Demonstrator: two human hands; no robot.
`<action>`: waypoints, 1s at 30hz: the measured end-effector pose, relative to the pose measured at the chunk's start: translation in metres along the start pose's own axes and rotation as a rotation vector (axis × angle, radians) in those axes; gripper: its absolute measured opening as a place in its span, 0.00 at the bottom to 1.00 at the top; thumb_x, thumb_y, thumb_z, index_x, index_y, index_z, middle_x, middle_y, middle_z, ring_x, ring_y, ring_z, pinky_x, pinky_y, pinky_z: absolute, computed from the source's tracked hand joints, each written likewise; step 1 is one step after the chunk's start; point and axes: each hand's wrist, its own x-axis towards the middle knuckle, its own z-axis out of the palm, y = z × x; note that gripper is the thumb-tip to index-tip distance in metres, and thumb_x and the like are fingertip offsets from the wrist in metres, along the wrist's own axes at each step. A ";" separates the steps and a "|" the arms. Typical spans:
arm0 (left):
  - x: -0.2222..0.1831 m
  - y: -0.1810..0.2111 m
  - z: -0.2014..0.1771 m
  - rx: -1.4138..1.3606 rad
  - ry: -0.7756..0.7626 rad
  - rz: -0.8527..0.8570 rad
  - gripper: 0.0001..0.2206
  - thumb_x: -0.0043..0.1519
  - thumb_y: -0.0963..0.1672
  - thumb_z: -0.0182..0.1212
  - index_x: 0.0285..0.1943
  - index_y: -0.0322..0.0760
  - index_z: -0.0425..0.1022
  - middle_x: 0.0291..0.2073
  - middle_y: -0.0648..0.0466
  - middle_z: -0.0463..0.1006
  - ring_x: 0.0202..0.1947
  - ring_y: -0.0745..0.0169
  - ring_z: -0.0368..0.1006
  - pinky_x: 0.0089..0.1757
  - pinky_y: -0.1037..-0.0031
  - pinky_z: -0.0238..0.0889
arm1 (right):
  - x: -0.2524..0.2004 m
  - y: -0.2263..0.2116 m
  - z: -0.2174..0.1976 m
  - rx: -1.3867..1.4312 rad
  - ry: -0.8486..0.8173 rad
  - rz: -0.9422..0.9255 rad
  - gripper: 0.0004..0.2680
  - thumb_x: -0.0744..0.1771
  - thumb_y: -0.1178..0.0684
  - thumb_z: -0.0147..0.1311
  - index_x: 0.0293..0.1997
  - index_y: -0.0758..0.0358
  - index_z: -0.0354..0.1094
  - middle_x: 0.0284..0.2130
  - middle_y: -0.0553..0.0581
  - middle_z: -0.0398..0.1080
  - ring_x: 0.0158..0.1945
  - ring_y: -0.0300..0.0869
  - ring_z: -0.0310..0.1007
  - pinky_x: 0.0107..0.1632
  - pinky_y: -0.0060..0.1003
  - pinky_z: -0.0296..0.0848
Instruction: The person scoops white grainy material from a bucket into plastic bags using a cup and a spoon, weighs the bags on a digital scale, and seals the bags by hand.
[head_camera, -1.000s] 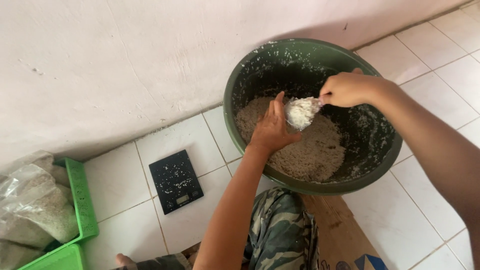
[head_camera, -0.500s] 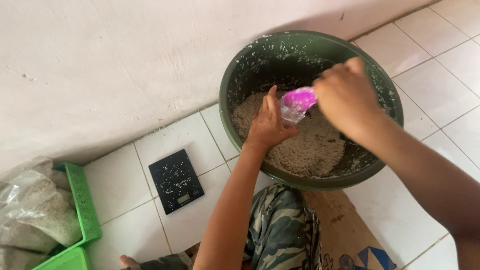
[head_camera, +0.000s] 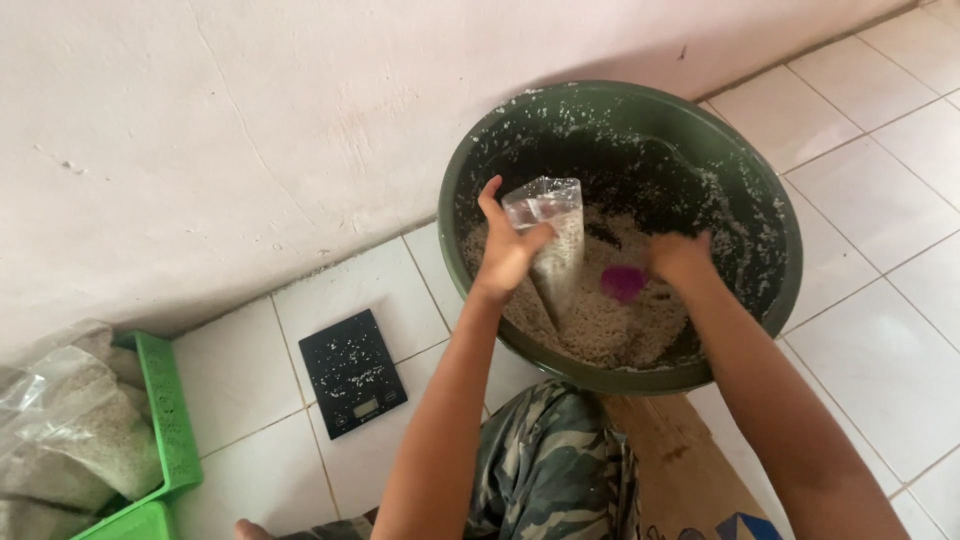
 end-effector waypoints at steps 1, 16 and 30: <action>-0.001 -0.001 -0.003 -0.157 -0.026 0.009 0.45 0.49 0.43 0.63 0.74 0.44 0.36 0.54 0.31 0.69 0.56 0.30 0.67 0.56 0.47 0.60 | -0.007 -0.007 -0.002 0.037 -0.126 -0.022 0.11 0.66 0.58 0.44 0.42 0.63 0.77 0.42 0.63 0.77 0.50 0.56 0.73 0.61 0.61 0.44; 0.018 -0.036 -0.006 0.041 -0.049 -0.079 0.56 0.42 0.44 0.76 0.71 0.44 0.28 0.66 0.34 0.43 0.69 0.31 0.45 0.66 0.51 0.39 | -0.118 -0.085 -0.087 1.176 0.265 -0.518 0.12 0.65 0.54 0.56 0.50 0.71 0.67 0.47 0.72 0.68 0.49 0.64 0.70 0.49 0.52 0.70; 0.031 -0.061 -0.006 0.233 -0.052 -0.036 0.16 0.61 0.54 0.62 0.52 0.48 0.79 0.46 0.55 0.80 0.49 0.57 0.77 0.47 0.66 0.72 | -0.081 -0.078 -0.055 1.280 0.432 -0.280 0.04 0.67 0.56 0.57 0.44 0.58 0.73 0.40 0.61 0.75 0.41 0.56 0.77 0.39 0.42 0.77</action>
